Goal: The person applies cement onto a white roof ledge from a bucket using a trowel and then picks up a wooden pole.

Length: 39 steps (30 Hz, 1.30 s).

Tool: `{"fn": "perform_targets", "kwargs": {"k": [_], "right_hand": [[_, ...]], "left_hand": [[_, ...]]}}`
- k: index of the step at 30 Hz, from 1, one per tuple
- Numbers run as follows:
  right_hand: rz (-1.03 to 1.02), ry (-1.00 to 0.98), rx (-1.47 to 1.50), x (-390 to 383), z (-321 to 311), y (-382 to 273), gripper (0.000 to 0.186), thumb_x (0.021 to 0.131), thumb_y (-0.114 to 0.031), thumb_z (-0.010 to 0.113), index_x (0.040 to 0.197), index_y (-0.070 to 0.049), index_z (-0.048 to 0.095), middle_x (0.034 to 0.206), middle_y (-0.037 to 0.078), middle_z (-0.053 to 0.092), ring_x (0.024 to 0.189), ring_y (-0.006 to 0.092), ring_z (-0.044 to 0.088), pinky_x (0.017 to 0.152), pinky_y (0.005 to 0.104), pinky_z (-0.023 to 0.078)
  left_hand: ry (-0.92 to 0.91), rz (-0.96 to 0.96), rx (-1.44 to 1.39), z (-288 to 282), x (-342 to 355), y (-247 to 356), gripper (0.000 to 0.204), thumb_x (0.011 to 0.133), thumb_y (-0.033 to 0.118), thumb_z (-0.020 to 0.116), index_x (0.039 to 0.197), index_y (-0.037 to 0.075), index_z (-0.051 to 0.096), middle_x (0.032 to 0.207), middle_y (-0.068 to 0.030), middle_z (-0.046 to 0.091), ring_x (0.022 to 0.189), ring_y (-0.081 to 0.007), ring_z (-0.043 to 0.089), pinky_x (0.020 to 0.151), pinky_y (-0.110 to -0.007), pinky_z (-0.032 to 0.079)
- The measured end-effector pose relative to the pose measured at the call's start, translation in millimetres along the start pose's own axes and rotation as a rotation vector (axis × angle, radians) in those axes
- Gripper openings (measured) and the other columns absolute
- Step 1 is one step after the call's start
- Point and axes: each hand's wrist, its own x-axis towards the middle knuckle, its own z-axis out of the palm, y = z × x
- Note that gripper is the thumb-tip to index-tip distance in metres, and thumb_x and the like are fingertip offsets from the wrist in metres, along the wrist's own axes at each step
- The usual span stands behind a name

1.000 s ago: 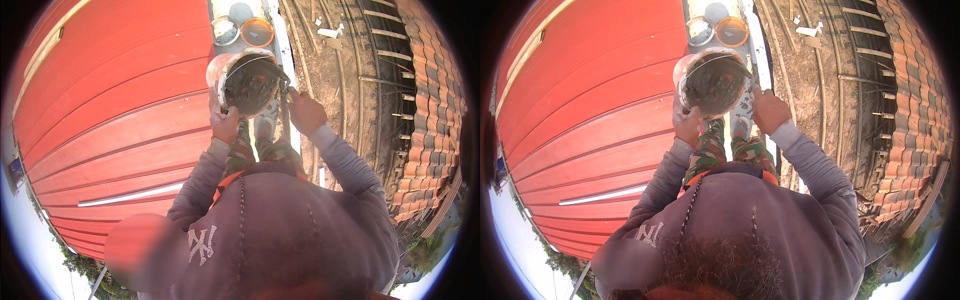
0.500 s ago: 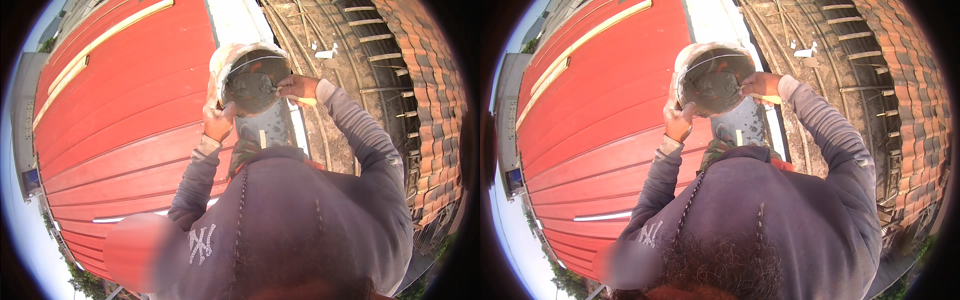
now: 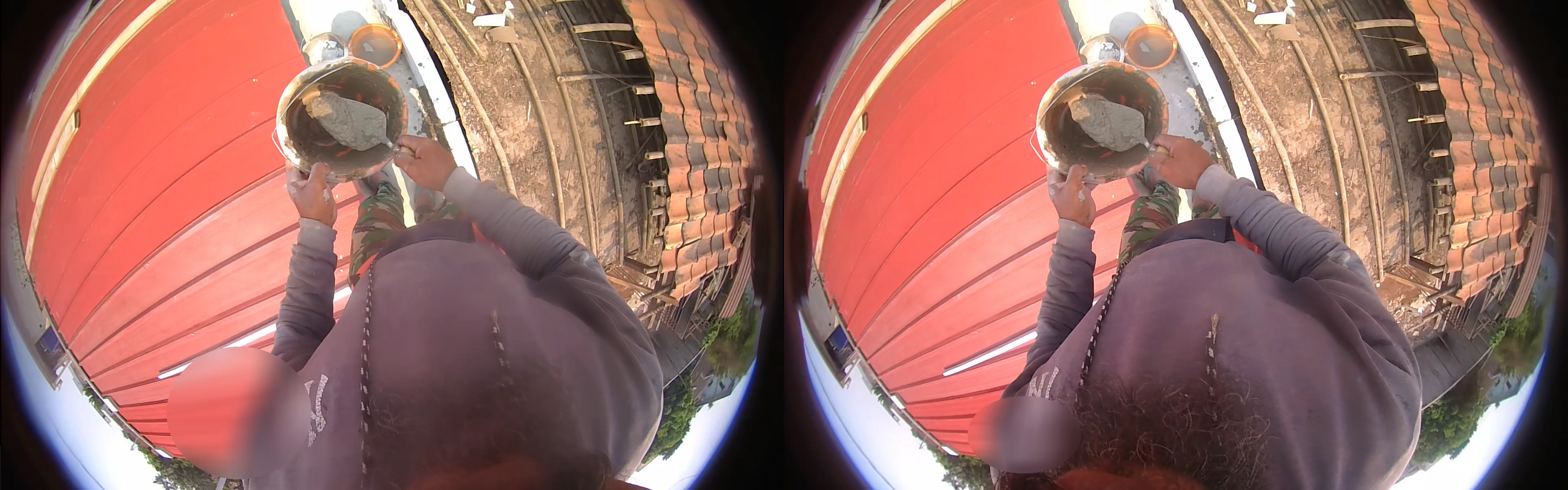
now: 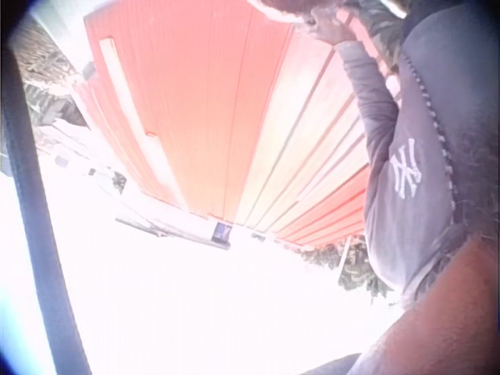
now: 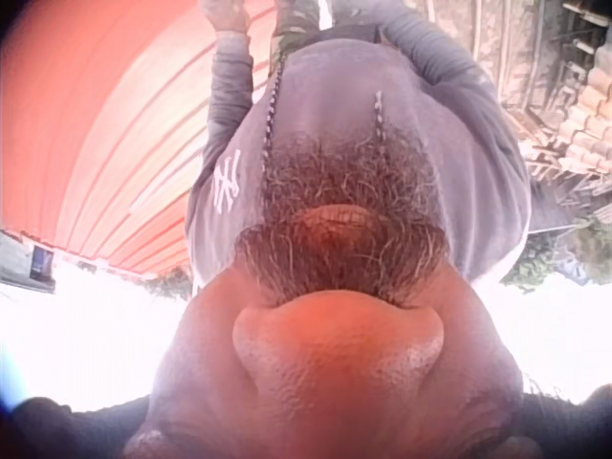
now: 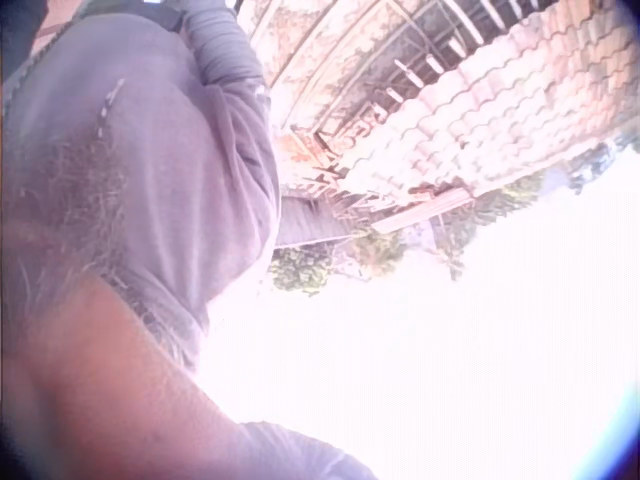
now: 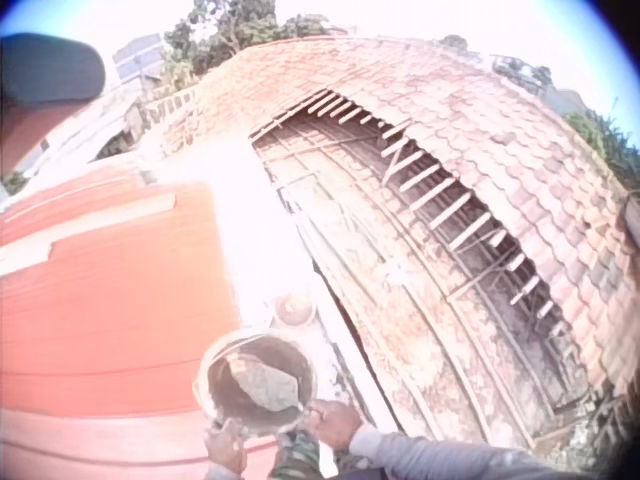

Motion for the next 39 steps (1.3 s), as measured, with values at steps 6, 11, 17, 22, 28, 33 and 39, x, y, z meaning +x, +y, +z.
{"fn": "perform_targets", "kwargs": {"k": [6,11,17,22,28,33,39], "right_hand": [[0.304,-0.114,-0.278,15.2,29.2,8.0,0.047,0.093,-0.039,0.063,0.128,-0.008,0.065,0.112,0.021,0.072,0.105,0.0378,0.069,0.092,0.0456,0.053],[0.413,-0.184,-0.303,46.4,55.4,34.5,0.048,0.094,-0.041,0.061,0.131,-0.011,0.064,0.116,0.021,0.071,0.108,0.0396,0.067,0.096,0.0464,0.052],[0.396,-0.397,0.203,108.0,71.2,161.2,0.031,0.091,-0.032,0.073,0.104,-0.004,0.069,0.075,0.01,0.067,0.069,0.0238,0.065,0.066,0.0368,0.054],[0.867,-0.335,0.729,155.2,42.7,286.9,0.022,0.094,-0.026,0.071,0.105,-0.008,0.067,0.072,0.004,0.063,0.055,0.0137,0.059,0.048,0.0271,0.045],[0.939,0.128,0.476,164.6,-32.1,338.5,0.026,0.092,-0.027,0.072,0.101,-0.003,0.069,0.072,0.006,0.061,0.054,0.0147,0.057,0.047,0.031,0.05],[0.926,0.159,0.433,125.5,-10.0,315.9,0.024,0.096,-0.029,0.072,0.099,-0.005,0.069,0.07,0.003,0.06,0.052,0.0131,0.056,0.048,0.0294,0.048],[1.014,0.049,0.273,169.9,66.6,444.0,0.032,0.098,-0.03,0.069,0.111,-0.001,0.064,0.073,0.007,0.062,0.053,0.0158,0.058,0.047,0.0329,0.048]], "left_hand": [[0.056,-0.136,0.116,-54.2,9.3,-66.6,0.042,0.088,-0.006,0.055,0.129,0.0,0.052,0.114,-0.0059,0.061,0.101,-0.0143,0.059,0.089,-0.031,0.05],[0.192,-0.266,-0.041,-65.8,29.4,-105.0,0.033,0.089,-0.007,0.054,0.12,0.001,0.056,0.107,-0.0053,0.062,0.091,-0.0139,0.06,0.084,-0.031,0.052],[0.482,-0.288,-0.036,-112.7,42.4,-167.9,0.044,0.087,-0.007,0.054,0.13,0.002,0.053,0.12,-0.0068,0.06,0.105,-0.0169,0.061,0.089,-0.034,0.054],[0.343,-0.082,0.808,-189.4,25.6,-208.0,0.037,0.089,-0.001,0.055,0.125,0.001,0.054,0.124,-0.0102,0.057,0.112,-0.0238,0.062,0.092,-0.043,0.059],[0.613,-0.33,0.456,-194.4,29.8,-182.4,0.025,0.091,0.004,0.054,0.113,-0.007,0.054,0.124,-0.0092,0.046,0.112,-0.0214,0.059,0.087,-0.04,0.062],[0.527,-0.355,0.515,-205.9,15.0,-189.6,0.013,0.094,-0.001,0.052,0.106,0.0,0.058,0.127,-0.0121,0.045,0.117,-0.0259,0.057,0.091,-0.042,0.062],[0.347,-0.309,0.595,-176.7,28.8,-193.7,0.011,0.098,-0.004,0.049,0.102,0.002,0.059,0.134,-0.0147,0.042,0.127,-0.0305,0.053,0.095,-0.043,0.062]]}}
